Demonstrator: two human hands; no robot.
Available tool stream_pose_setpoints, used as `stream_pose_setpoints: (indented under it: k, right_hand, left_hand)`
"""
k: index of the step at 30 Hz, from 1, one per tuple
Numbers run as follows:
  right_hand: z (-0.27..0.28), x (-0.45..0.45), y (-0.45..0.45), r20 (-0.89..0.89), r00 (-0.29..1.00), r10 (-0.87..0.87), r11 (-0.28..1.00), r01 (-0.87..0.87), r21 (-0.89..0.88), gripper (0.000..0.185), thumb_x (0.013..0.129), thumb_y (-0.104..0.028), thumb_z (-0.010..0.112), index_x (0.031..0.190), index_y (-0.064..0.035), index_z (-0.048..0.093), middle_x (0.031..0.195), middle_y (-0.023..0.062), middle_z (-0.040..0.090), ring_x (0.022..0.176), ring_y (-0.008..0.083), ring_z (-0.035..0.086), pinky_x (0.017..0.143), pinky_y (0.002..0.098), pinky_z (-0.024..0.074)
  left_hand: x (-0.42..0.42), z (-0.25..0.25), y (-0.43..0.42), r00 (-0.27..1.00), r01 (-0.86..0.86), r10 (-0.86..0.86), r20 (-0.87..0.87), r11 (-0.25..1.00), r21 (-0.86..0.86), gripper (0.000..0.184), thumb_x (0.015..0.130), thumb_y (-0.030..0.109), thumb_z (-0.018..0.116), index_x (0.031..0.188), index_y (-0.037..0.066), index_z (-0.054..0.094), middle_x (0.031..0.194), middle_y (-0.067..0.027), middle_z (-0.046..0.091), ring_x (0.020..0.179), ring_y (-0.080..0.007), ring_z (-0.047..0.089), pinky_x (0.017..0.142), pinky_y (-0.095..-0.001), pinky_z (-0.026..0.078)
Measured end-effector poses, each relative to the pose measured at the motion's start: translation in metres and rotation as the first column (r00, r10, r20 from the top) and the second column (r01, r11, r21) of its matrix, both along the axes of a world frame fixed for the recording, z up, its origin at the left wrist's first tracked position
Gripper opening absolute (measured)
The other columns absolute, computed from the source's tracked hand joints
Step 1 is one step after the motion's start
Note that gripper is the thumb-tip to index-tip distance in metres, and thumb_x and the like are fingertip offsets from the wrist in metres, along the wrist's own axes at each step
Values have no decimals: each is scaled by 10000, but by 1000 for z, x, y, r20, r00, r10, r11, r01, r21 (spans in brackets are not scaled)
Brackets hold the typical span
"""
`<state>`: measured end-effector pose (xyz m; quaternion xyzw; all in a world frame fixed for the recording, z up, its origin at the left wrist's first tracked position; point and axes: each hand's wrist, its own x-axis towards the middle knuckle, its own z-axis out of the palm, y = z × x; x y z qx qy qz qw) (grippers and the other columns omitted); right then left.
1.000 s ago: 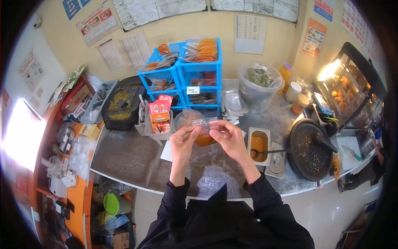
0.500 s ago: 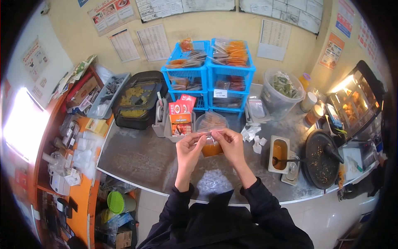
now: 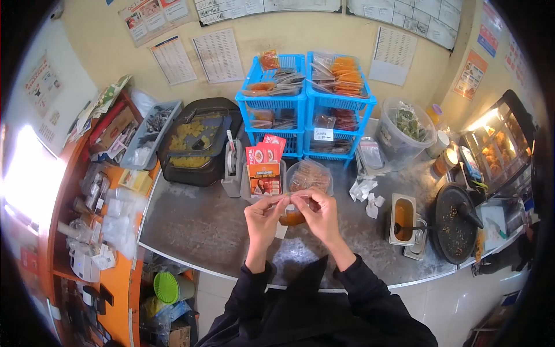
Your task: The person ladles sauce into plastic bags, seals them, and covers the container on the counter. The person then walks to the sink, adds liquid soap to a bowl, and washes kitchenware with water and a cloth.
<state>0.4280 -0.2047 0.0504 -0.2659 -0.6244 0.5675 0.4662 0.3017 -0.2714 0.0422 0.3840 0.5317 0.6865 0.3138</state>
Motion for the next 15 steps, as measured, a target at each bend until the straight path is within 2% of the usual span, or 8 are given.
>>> stream_pose_setpoints:
  k: [1,2,4,5,8,10,13,15]
  right_hand:
    - [-3,0,5,-8,999,49,998,-50,-50,111,860,-83,659,920,5,692,769,-18,609,658,23,509,569,189,382]
    - [-3,3,10,22,995,102,993,-101,-60,114,861,-86,658,918,5,695,768,-12,613,664,34,518,582,195,390]
    - [-3,9,21,79,975,209,975,-202,-87,121,862,-94,658,914,6,701,767,1,621,677,57,536,607,209,406]
    - [-5,7,23,106,972,209,977,-204,-61,122,862,-97,657,915,3,704,768,10,627,687,66,543,620,217,412]
    - [-20,0,24,170,970,172,984,-179,27,130,865,-111,649,915,-8,712,779,40,643,731,84,559,657,238,427]
    - [-22,-12,22,144,978,153,988,-150,-26,127,866,-96,646,917,2,708,793,27,640,728,81,563,657,227,425]
    - [-28,-36,27,56,981,187,981,-184,-62,169,892,-129,614,971,-5,697,824,59,636,759,110,572,685,252,442]
    - [-32,-51,34,17,978,208,976,-206,-74,198,907,-132,589,1026,-2,680,875,76,632,783,121,577,703,259,450]
  left_hand:
    - [-7,-1,0,999,44,-43,28,999,-1,170,859,50,661,979,-69,676,865,-78,690,757,-69,613,665,-191,495]
    - [-14,2,-1,988,134,-132,79,991,-21,188,877,53,634,993,-92,664,902,-118,696,804,-112,641,727,-217,508]
    - [-26,-3,-4,972,226,-222,80,973,-55,194,887,47,613,1000,-106,656,922,-139,694,837,-143,653,764,-236,512]
    - [-31,-6,-6,961,271,-265,80,960,-72,198,893,44,602,1003,-113,652,932,-149,692,854,-159,658,782,-245,515]
    - [-40,-13,-6,960,271,-263,96,959,-80,199,901,37,585,1014,-114,648,939,-156,690,864,-176,661,803,-263,517]
    - [-46,-15,-1,958,258,-248,143,965,-50,196,900,29,582,1020,-111,649,933,-149,692,862,-167,660,780,-254,517]
    - [-70,-14,4,969,238,-217,120,950,-204,188,903,19,572,1027,-95,655,928,-140,694,854,-163,662,756,-249,516]
    - [-87,1,11,983,176,-181,10,943,-283,207,918,95,573,1005,-63,674,922,-105,702,826,-126,660,676,-218,501]
